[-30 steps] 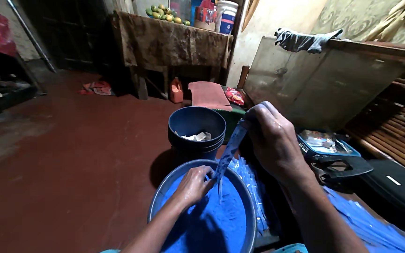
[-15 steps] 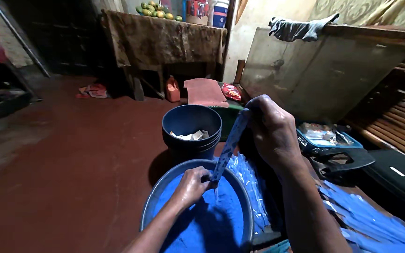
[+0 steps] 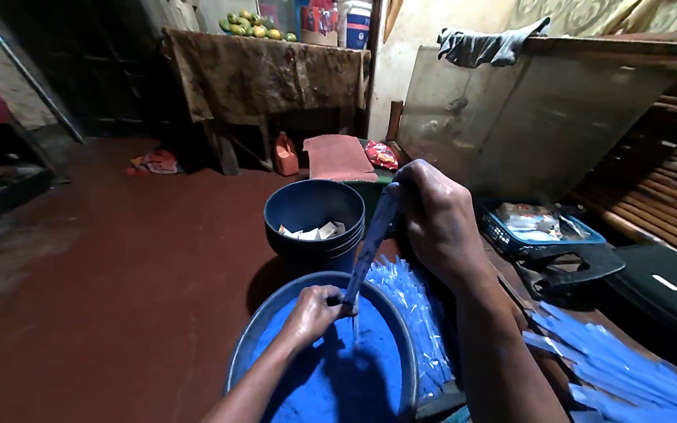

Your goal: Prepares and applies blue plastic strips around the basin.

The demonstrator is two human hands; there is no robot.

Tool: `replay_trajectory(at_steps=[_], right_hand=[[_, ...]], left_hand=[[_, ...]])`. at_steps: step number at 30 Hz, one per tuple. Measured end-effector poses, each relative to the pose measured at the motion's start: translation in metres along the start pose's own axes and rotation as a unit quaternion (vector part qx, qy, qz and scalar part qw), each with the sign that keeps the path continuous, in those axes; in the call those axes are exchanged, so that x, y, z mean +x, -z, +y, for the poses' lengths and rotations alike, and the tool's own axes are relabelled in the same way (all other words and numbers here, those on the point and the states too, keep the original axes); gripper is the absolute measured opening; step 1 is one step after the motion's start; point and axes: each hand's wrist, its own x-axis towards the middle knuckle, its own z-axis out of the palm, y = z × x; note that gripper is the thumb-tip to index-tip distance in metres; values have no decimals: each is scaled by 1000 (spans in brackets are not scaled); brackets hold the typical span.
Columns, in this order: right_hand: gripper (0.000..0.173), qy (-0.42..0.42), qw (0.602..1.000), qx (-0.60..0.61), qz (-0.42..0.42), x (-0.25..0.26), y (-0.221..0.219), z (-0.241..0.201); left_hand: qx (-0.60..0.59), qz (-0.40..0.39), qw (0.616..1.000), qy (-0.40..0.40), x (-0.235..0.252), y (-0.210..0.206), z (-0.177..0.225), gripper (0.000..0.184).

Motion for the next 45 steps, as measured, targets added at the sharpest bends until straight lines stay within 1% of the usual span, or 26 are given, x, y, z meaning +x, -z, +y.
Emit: replay_trajectory(at_steps=[3, 5, 7, 9, 10, 11, 12, 14, 15, 16, 18, 19, 21, 23, 25, 27, 29, 31, 33, 35, 36, 37, 39, 40, 42, 45], right_hand=[[5, 22, 1000, 13, 12, -5, -14, -4], [6, 15, 999, 37, -35, -9, -24, 2], [6, 12, 998, 43, -54, -9, -21, 2], [5, 17, 998, 44, -47, -7, -13, 1], [4, 15, 998, 45, -46, -7, -11, 1], [4, 9, 998, 49, -50, -7, -11, 1], [4, 4, 997, 54, -52, -8, -13, 0], [4, 2, 997, 65, -50, -8, -16, -1], [4, 2, 996, 67, -52, -7, -16, -2], [4, 6, 996, 67, -53, -7, -18, -3], [3, 6, 996, 66, -59, -8, -21, -6], [4, 4, 995, 74, -64, -10, -24, -7], [8, -7, 991, 115, -67, -13, -28, -8], [16, -65, 973, 208, -77, -18, -30, -3], [30, -151, 929, 325, -91, -28, -37, 6], [42, -203, 889, 393, -117, -43, -46, 12], [54, -224, 864, 418, -169, -52, -49, 14], [63, -210, 851, 424, -228, -54, -49, 17], [59, -211, 859, 411, -219, -54, -50, 16], [44, -221, 873, 398, -176, -55, -52, 14], [40, -220, 872, 405, -166, -56, -54, 13], [40, -212, 867, 419, -166, -58, -56, 13], [43, -197, 858, 437, -185, -63, -64, 11], [42, -197, 860, 427, -196, -66, -69, 9], [34, -207, 866, 401, -214, -73, -78, 6], [24, -224, 867, 376, -239, -80, -85, 6]], left_hand=[[19, -12, 999, -33, -2, -1, -2, 23], [44, -33, 997, -52, -3, -4, -6, 25], [62, -75, 994, -45, -4, -1, -7, 26], [71, -110, 991, -12, -5, 11, 1, 43], [70, -106, 992, -4, -6, 19, 6, 51], [62, -81, 995, -9, -7, 29, 10, 52], [42, -34, 998, -24, -9, 38, 16, 50], [-12, 67, 995, -76, -10, 57, 32, 42], [-40, 102, 988, -106, -9, 64, 40, 39], [-64, 122, 981, -136, -8, 70, 50, 38], [-107, 124, 970, -178, -5, 76, 67, 34], [-121, 124, 968, -181, -2, 77, 74, 30], [-119, 154, 966, -173, 2, 77, 85, 14], [-101, 193, 960, -175, 7, 77, 86, 6], [-102, 210, 956, -178, 11, 77, 82, 4], [-109, 215, 955, -176, 14, 73, 78, 5], [-114, 210, 956, -173, 14, 71, 75, 6], [-124, 199, 957, -170, 14, 70, 72, 7], [-135, 196, 958, -161, 14, 70, 69, 8], [-151, 188, 959, -148, 13, 71, 70, 9], [-160, 180, 960, -141, 13, 71, 71, 10], [-170, 173, 961, -134, 12, 71, 72, 10], [-188, 166, 959, -132, 12, 70, 72, 11], [-199, 167, 956, -133, 12, 70, 72, 13], [-211, 183, 951, -135, 10, 73, 72, 20], [-215, 241, 936, -139, 7, 80, 68, 13]])
